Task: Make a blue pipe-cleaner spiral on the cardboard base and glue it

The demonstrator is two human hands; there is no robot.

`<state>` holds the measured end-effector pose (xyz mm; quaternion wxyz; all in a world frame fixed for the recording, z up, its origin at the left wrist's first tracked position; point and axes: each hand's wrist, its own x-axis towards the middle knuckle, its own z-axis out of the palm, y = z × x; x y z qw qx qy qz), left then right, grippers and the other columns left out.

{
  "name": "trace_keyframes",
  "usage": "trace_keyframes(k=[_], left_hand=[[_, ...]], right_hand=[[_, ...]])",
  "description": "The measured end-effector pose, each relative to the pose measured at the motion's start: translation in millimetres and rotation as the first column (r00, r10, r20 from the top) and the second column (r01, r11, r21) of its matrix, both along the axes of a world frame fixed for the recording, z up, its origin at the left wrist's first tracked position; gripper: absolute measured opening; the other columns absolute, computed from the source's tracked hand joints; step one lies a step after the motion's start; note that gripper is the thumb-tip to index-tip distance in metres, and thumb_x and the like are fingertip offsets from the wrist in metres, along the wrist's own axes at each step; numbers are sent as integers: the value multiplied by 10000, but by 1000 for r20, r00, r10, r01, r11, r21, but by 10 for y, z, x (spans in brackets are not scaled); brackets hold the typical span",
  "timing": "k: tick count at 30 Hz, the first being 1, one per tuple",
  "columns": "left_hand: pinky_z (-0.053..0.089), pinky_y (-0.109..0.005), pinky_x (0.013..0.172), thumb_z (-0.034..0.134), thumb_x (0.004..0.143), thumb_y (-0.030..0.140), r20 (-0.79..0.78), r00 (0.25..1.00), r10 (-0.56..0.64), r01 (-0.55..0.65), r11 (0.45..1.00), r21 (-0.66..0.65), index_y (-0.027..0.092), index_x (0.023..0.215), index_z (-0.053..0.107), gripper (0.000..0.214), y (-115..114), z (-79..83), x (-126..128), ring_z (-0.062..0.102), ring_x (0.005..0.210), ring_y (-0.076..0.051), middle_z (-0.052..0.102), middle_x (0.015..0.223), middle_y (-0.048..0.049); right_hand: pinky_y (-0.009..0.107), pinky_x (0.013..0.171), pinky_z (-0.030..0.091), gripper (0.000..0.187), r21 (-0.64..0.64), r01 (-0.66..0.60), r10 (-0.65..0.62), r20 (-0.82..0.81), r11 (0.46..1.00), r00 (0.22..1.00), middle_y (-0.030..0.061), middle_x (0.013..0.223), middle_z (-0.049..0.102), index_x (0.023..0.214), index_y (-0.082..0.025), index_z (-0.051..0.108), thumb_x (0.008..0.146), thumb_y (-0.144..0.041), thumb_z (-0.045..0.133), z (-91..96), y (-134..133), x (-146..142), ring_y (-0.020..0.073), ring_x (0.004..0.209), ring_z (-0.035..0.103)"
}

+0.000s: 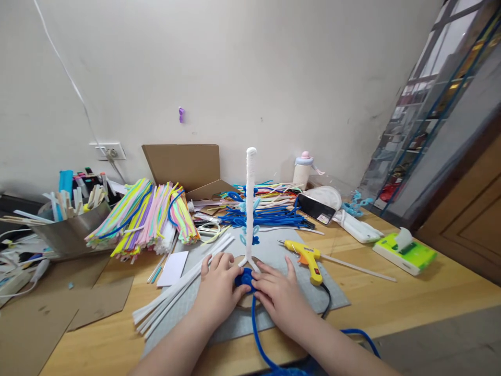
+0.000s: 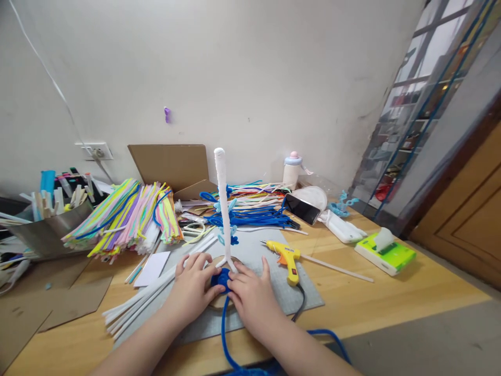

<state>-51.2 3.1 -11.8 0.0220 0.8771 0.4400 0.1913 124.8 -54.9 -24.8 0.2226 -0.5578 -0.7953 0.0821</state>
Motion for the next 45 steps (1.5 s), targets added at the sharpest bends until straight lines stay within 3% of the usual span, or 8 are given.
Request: trace_keyframes(k=[5,12,17,22,27,32,38,45], left_hand=[[136,-529,1059,774,650,412,-54,996,-66,68,996,50,294,858,653,268,87,56,9,444,1120,-259,566,1034,-9],[158,-570,1030,754,643,487,8,998,-55,56,998,-36,290,843,657,296,192,-83,-27,464,1089,-263,573,1032,-9],[166,-573,1033,506,891,360,60,997,-54,56,998,-36,343,946,670,174,191,-5,-130,442,1164,-243,590,1111,3],[346,-484,1004,389,936,251,108,991,-85,88,996,-24,330,1152,601,313,19,121,-254,495,1165,-212,604,1204,-13],[474,-372,967,419,920,265,9,985,-172,172,981,-91,249,1221,576,340,-265,-112,-218,550,1147,-193,577,1278,-41],[476,-435,975,410,908,224,-63,990,-128,130,991,28,185,1220,575,355,-389,-288,-142,530,1183,-231,565,1292,-70],[489,-418,968,369,929,222,-40,996,-84,87,992,86,229,1161,599,327,-399,-338,-174,538,1175,-194,572,1286,-42],[464,-400,963,447,873,194,-141,984,-112,151,940,306,182,1202,576,353,-463,-354,-146,568,1113,-214,614,1230,-40]], right_hand=[[629,1025,-98,209,-4,-9,9,-27,1000,1000,35,1205,629,1034,-292,623,887,-232,488,-18,9,0,223,1274,412],[617,1025,-119,207,-11,-12,12,-74,1000,997,21,1205,629,1039,-299,619,885,-229,499,-13,0,-3,218,1274,411],[612,1027,-123,238,-18,-7,5,-72,1000,997,17,1202,631,1063,-307,618,874,-211,509,-9,-10,-2,217,1272,416],[623,1022,-120,238,-27,-6,4,-59,1000,998,31,1200,632,1068,-300,623,882,-225,496,-6,3,-6,228,1270,419],[603,1033,-127,241,-18,-10,9,-73,1000,997,11,1206,629,1080,-302,612,899,-233,468,-26,8,5,208,1269,420],[597,1035,-122,234,-14,-1,0,-81,1000,997,9,1216,623,1072,-300,607,887,-226,485,-40,7,11,207,1264,424],[597,1033,-127,239,-21,-6,4,-99,1000,995,4,1217,622,1070,-311,605,882,-221,489,-47,-4,2,209,1262,426],[594,1030,-144,226,-16,1,-3,-97,1000,995,22,1211,626,1053,-298,616,874,-217,503,-53,11,6,218,1256,434]])
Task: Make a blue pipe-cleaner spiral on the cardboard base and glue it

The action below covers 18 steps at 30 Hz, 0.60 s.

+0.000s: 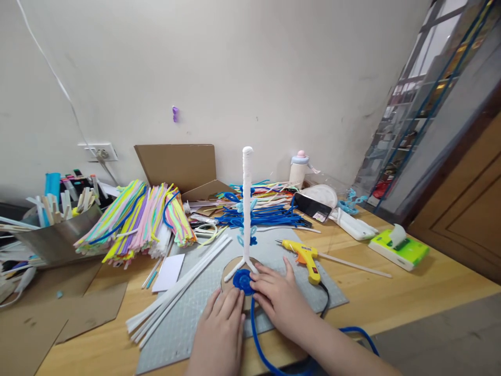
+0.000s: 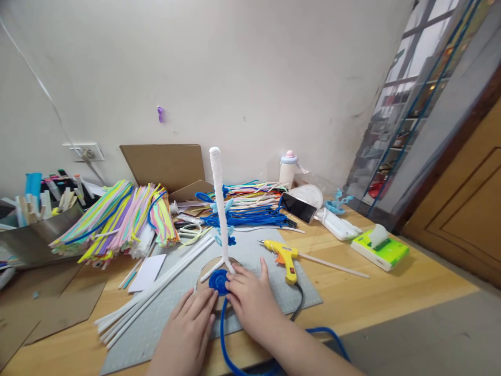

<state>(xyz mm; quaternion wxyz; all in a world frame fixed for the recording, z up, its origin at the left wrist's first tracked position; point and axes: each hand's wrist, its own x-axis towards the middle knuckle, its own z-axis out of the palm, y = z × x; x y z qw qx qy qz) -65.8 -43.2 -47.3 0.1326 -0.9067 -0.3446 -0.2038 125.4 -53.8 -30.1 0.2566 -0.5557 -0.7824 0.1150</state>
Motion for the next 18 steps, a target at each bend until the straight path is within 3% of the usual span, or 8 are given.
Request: trace_keyframes(k=[8,14,18], left_hand=[[316,-376,1056,403,866,171,21,999,35,-36,997,69,167,1119,631,341,-76,23,142,529,1149,-197,641,1177,-45],[345,-354,1011,382,881,212,32,998,53,-58,983,176,84,1057,663,356,-124,-69,214,581,1081,-217,674,1111,-105],[329,-356,1019,393,878,228,89,995,50,-60,992,114,149,1124,633,352,-106,-37,141,582,1078,-195,666,1141,-61]], right_hand=[[602,1033,-125,214,2,-1,1,12,1000,1000,43,1197,634,1041,-278,624,879,-219,497,12,-4,-12,226,1253,437],[598,1034,-138,232,2,-1,1,11,1000,1000,37,1190,639,1040,-275,629,876,-197,484,23,-19,-22,220,1251,440],[603,1034,-134,307,-15,-16,16,-3,1000,1000,40,1212,626,1066,-285,628,871,-138,443,28,-10,-2,218,1252,441]])
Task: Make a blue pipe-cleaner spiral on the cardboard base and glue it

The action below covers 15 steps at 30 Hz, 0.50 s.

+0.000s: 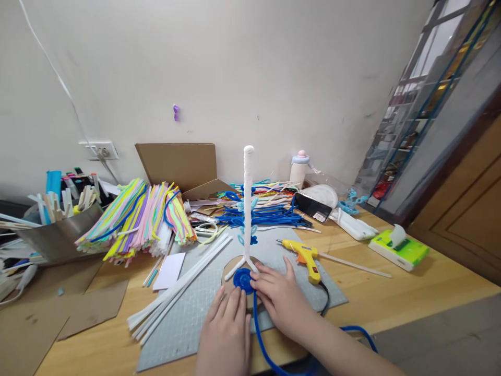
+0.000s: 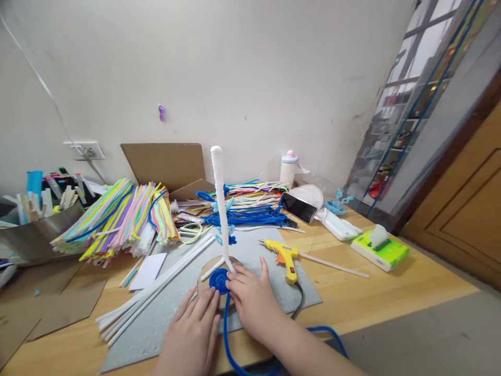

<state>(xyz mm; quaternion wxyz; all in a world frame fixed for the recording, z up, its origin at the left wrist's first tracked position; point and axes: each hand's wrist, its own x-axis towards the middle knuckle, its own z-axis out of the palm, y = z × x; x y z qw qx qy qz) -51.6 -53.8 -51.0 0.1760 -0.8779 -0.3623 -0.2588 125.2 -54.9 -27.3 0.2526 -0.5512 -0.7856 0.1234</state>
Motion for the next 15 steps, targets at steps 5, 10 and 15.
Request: trace_keyframes(k=[5,10,15], left_hand=[[231,-348,1081,415,871,211,105,994,10,-1,996,-91,247,1205,578,373,8,54,-24,572,1078,-157,646,1178,-4],[143,-382,1116,454,886,355,118,991,59,-45,992,-118,274,1184,596,340,8,1,51,568,1077,-178,648,1170,1],[224,-432,1079,462,860,518,25,998,66,-62,990,-126,215,1155,621,452,-12,5,99,519,1149,-235,629,1197,-56]], right_hand=[[615,1041,-94,341,-25,2,-1,29,1000,1000,55,1223,618,1088,-275,626,870,-113,419,4,6,11,220,1247,449],[617,1046,-72,297,-23,19,-19,32,1000,999,48,1228,615,1076,-280,632,896,-168,423,27,1,-1,221,1245,453],[615,1044,-74,287,-30,15,-14,34,999,999,46,1230,614,1077,-281,629,895,-176,433,30,0,3,221,1246,450]])
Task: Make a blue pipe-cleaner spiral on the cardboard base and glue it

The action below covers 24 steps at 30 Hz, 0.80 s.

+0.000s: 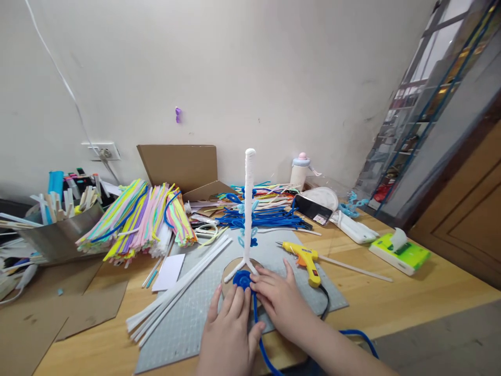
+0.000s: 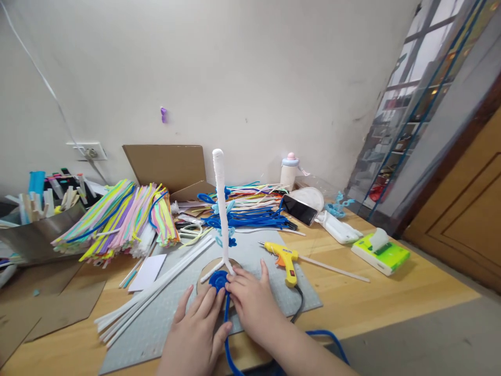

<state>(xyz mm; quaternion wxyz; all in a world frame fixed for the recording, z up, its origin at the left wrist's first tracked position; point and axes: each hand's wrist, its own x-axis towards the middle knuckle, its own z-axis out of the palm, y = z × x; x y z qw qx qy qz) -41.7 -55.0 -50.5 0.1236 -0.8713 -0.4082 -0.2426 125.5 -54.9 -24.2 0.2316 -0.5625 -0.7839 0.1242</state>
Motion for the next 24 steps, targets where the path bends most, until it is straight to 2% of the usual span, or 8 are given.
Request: trace_keyframes(k=[3,6,11,14,17,20,24], left_hand=[[268,-452,1056,470,828,588,-57,998,-12,8,997,-70,185,1183,600,552,-28,98,10,493,1179,-258,620,1197,-79],[263,-450,1061,470,821,603,-68,998,-18,11,994,-113,193,1194,589,566,-43,163,8,504,1163,-251,628,1175,-73],[235,-436,1069,476,817,605,-13,999,-30,30,999,-33,200,1207,586,573,-14,90,-43,523,1145,-252,625,1191,-85],[264,-423,1061,506,855,466,26,996,-81,83,994,-67,232,1223,572,441,30,81,-114,550,1117,-227,622,1201,-62],[312,-458,1030,424,917,285,86,995,-39,56,977,-204,277,1179,592,311,70,129,-181,574,1087,-194,635,1175,-29],[330,-513,995,367,936,248,133,989,62,-23,960,-280,278,1122,622,317,94,153,-212,563,1108,-208,634,1177,-34],[329,-497,992,390,926,250,105,993,53,-26,969,-244,283,1144,611,313,88,121,-212,548,1136,-215,620,1215,-26]], right_hand=[[603,1045,-91,279,9,2,-2,-15,1000,1000,36,1234,611,1067,-281,630,898,-178,434,-15,-4,6,214,1248,447],[591,1046,-104,273,16,3,-3,-32,1000,999,38,1233,612,1058,-276,634,899,-177,436,-32,-7,13,211,1245,449],[598,1045,-99,283,2,-5,5,-39,1000,999,41,1238,608,1086,-279,624,895,-178,441,-30,2,21,214,1248,446],[605,1046,-90,280,3,-8,8,-35,1000,999,46,1237,609,1085,-282,625,898,-186,441,-18,4,20,220,1245,449],[609,1046,-83,278,14,1,-1,-22,1000,1000,45,1230,614,1074,-286,629,900,-186,436,-20,-1,16,220,1242,454],[613,1045,-79,275,23,1,-1,-14,1000,1000,40,1228,615,1077,-293,626,902,-193,438,-36,-4,16,219,1243,454],[612,1050,-76,277,24,1,-1,-2,1000,1000,44,1221,619,1076,-292,631,896,-196,443,-43,-5,21,229,1239,459]])
